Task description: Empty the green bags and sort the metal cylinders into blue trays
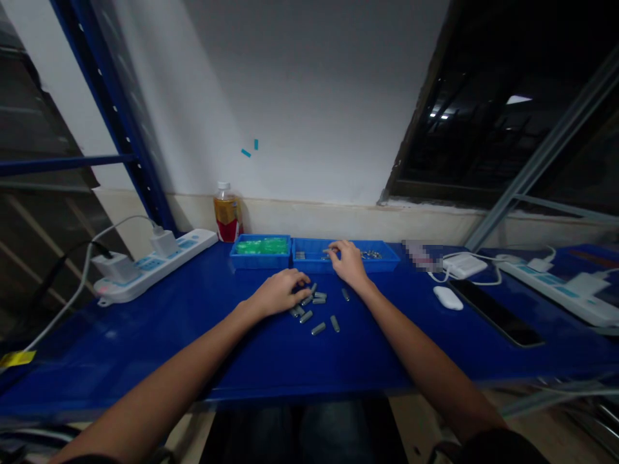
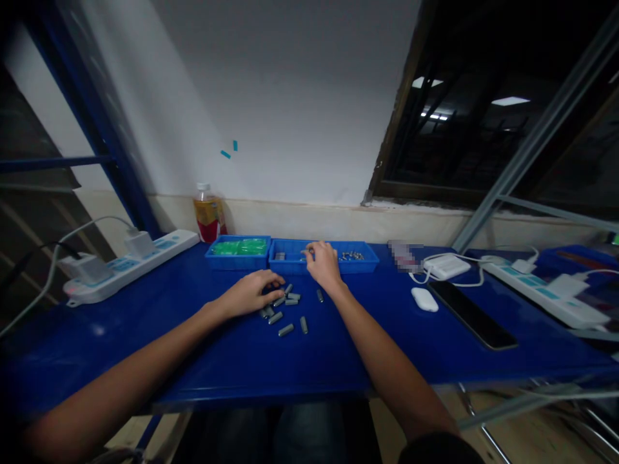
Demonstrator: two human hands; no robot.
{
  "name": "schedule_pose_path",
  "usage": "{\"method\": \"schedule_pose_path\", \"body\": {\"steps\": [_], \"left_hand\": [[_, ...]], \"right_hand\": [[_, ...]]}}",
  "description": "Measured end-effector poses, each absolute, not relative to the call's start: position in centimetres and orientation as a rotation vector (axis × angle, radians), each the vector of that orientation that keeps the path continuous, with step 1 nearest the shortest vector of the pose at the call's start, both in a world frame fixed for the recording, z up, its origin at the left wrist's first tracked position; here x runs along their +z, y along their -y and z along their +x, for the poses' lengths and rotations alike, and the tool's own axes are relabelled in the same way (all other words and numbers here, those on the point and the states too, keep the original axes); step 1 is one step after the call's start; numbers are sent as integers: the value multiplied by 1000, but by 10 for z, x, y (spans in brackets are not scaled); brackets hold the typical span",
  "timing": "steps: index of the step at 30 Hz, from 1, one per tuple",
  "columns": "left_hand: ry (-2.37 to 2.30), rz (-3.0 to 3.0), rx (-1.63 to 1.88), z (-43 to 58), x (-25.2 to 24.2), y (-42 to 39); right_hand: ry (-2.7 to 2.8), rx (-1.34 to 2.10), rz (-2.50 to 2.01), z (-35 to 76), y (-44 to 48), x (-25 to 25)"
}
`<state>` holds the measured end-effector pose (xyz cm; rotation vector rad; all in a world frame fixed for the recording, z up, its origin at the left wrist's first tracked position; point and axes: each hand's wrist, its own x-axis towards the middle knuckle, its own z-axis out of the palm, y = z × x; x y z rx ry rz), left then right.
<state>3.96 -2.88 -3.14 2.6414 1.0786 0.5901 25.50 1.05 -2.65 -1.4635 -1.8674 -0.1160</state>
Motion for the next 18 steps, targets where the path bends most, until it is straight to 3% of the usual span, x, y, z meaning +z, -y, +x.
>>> {"method": "schedule_pose_path", "body": {"steps": [18], "left_hand": [[-1183,2335,551,32,-35,18]], "right_hand": [[1945,-127,-1028,242,31,-28]]}}
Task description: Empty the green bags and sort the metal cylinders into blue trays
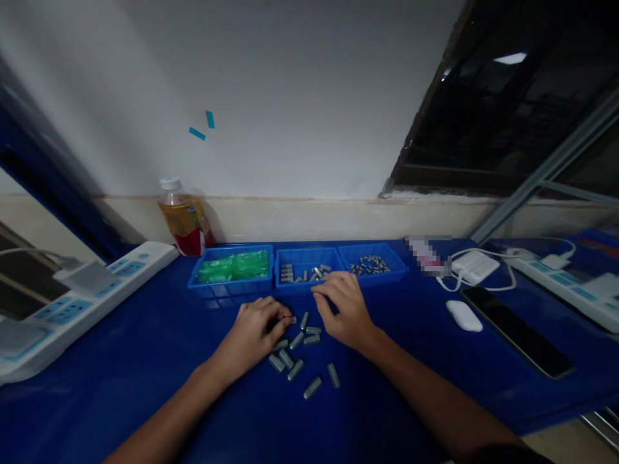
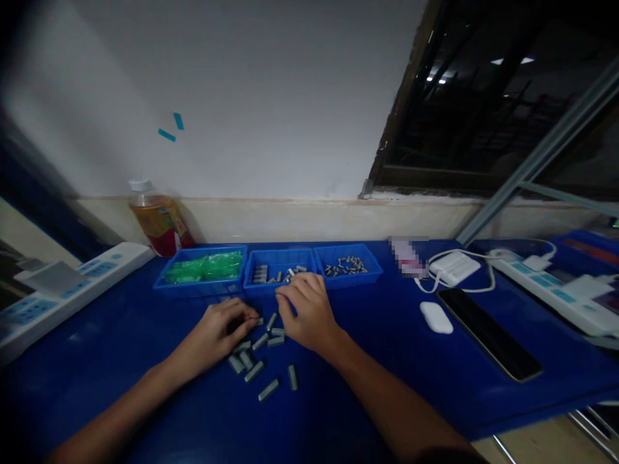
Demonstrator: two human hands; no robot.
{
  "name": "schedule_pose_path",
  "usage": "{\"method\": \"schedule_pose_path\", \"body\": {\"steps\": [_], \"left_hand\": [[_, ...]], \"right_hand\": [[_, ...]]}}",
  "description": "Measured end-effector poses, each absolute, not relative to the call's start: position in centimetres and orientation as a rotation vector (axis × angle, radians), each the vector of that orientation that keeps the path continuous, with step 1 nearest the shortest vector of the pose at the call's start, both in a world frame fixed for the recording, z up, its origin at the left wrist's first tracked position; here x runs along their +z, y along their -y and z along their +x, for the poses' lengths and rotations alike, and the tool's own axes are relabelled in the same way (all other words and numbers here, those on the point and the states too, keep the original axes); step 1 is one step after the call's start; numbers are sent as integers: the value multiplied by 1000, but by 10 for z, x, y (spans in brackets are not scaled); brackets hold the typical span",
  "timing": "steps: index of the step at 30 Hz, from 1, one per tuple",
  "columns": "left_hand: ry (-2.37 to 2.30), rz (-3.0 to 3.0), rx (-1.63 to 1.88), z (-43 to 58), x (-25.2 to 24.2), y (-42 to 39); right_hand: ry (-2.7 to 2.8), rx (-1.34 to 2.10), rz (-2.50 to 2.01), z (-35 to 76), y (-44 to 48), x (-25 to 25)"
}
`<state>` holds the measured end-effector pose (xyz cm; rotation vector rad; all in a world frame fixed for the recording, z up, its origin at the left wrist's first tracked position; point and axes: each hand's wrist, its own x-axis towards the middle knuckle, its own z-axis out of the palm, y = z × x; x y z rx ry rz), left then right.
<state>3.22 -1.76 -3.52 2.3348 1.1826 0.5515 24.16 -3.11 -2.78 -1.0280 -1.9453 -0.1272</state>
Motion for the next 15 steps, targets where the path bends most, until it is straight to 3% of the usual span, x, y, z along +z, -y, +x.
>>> {"method": "schedule_pose_path", "body": {"steps": [15], "left_hand": [[-1262,2178,556,36,-37,17]], "right_hand": [[1908,162,-1066,240,46,-39]]}}
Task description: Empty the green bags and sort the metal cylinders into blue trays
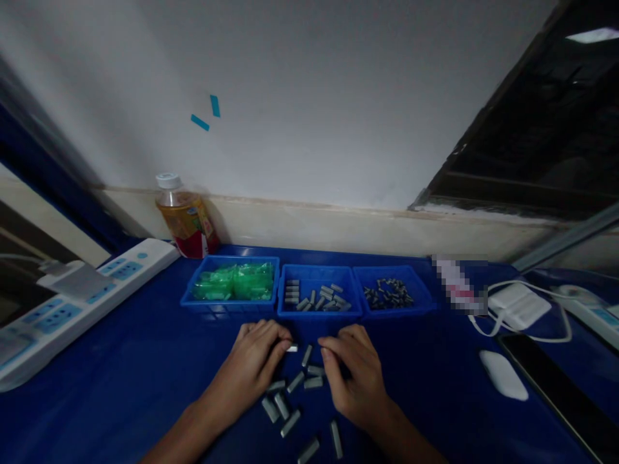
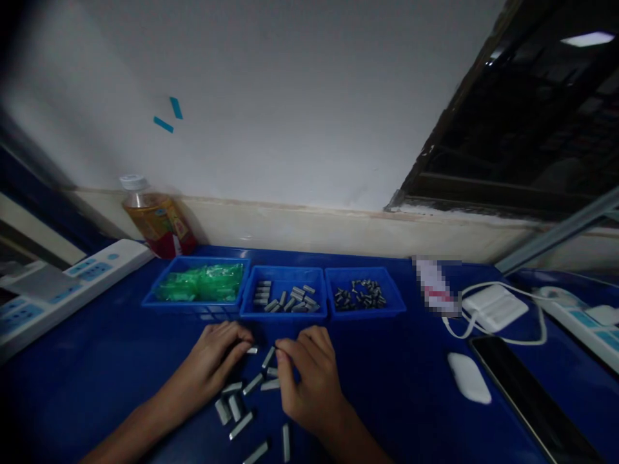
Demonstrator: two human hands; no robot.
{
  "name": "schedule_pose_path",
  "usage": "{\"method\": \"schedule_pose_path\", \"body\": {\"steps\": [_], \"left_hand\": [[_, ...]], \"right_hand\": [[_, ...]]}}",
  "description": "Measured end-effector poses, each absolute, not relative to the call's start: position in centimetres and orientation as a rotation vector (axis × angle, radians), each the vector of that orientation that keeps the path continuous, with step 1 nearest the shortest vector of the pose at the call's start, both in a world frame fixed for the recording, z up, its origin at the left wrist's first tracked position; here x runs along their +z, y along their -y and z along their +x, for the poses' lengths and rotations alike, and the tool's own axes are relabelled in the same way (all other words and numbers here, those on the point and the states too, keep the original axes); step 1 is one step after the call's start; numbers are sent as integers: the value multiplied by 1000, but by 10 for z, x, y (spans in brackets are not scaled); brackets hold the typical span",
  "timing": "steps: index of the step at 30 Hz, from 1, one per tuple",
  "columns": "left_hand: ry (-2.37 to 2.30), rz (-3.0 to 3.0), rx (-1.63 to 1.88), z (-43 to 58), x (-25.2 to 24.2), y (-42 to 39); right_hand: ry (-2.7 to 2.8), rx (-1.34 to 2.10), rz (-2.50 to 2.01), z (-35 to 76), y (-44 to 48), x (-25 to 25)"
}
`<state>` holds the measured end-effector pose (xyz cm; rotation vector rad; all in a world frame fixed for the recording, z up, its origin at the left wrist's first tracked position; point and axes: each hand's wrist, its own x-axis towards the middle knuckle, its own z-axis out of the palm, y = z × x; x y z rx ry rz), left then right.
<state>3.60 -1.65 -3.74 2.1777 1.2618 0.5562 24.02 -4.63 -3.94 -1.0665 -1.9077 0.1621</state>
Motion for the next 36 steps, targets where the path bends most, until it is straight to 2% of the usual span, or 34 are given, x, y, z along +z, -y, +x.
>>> {"method": "schedule_pose_path", "body": {"steps": [6,12,24,36], "left_hand": [[-1235,2192,651,37,-40,15],[-1155,2108,934,43,-35,16],[-1085,2032,1265,52,-18,34],[-840,1813,1192,48,-16,34]], "right_hand": [[1992,131,-1040,237,49,-34],[2136,73,-1161,227,56,-31],[1946,167,-964,216,60,-26],[1915,130,-884,217,45,-30]]}}
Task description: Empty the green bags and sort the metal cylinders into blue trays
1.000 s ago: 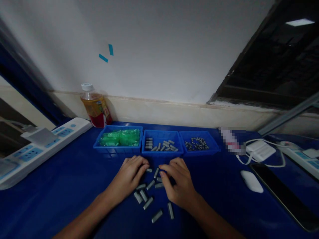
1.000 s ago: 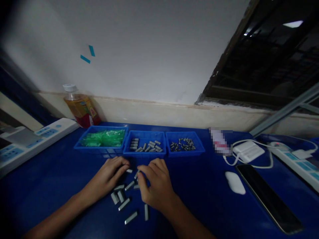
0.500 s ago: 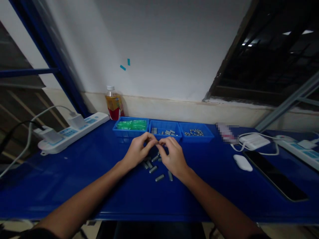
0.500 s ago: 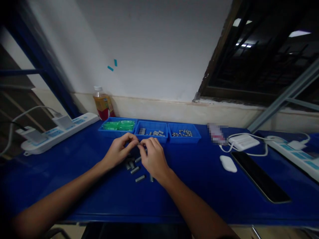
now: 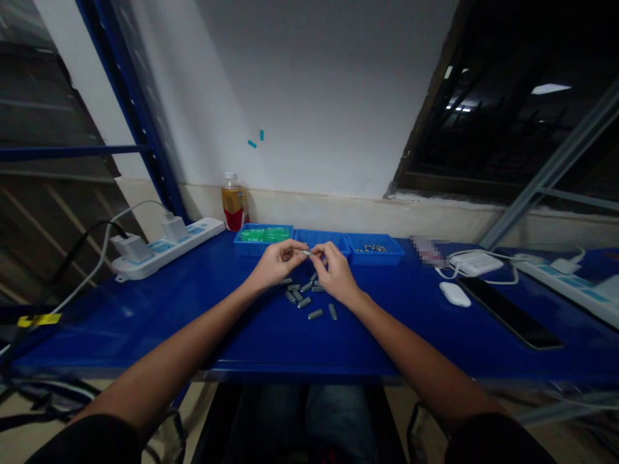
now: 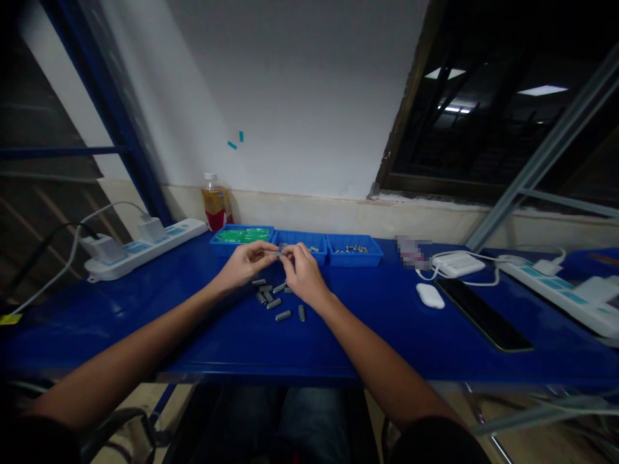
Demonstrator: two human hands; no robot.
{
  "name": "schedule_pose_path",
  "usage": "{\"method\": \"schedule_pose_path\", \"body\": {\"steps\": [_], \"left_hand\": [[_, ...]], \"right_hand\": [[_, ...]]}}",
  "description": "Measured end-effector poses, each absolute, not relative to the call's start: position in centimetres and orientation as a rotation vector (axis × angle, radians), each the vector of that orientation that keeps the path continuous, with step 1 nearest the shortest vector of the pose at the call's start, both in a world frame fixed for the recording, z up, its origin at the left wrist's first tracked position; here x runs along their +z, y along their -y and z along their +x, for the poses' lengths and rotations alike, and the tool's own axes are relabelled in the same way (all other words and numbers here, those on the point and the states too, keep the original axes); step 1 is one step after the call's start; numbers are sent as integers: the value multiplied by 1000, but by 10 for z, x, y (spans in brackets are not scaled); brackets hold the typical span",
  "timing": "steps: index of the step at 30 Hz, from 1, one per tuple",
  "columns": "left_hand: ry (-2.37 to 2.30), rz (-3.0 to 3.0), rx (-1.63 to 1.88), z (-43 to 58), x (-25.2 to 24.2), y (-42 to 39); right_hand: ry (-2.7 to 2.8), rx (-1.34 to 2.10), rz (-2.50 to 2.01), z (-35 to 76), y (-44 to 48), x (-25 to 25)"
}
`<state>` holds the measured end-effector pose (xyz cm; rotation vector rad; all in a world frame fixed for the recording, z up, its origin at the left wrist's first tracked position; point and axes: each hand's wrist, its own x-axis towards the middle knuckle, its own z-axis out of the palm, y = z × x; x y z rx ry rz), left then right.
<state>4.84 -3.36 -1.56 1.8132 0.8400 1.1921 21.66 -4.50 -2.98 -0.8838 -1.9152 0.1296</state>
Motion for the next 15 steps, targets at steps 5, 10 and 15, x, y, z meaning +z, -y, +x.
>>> {"method": "schedule_pose_path", "body": {"steps": [5,10,15], "left_hand": [[-900,1825,1233,46,-15,30],[-1101,2234,910,27,-5,25],[-1098,2341,345,-4,-4,22]], "right_hand": [[2016,-26,-925,217,45,-25],[2063,-166,-1355,233,11,-4],[2060,287,-1775,230,-34,15]]}}
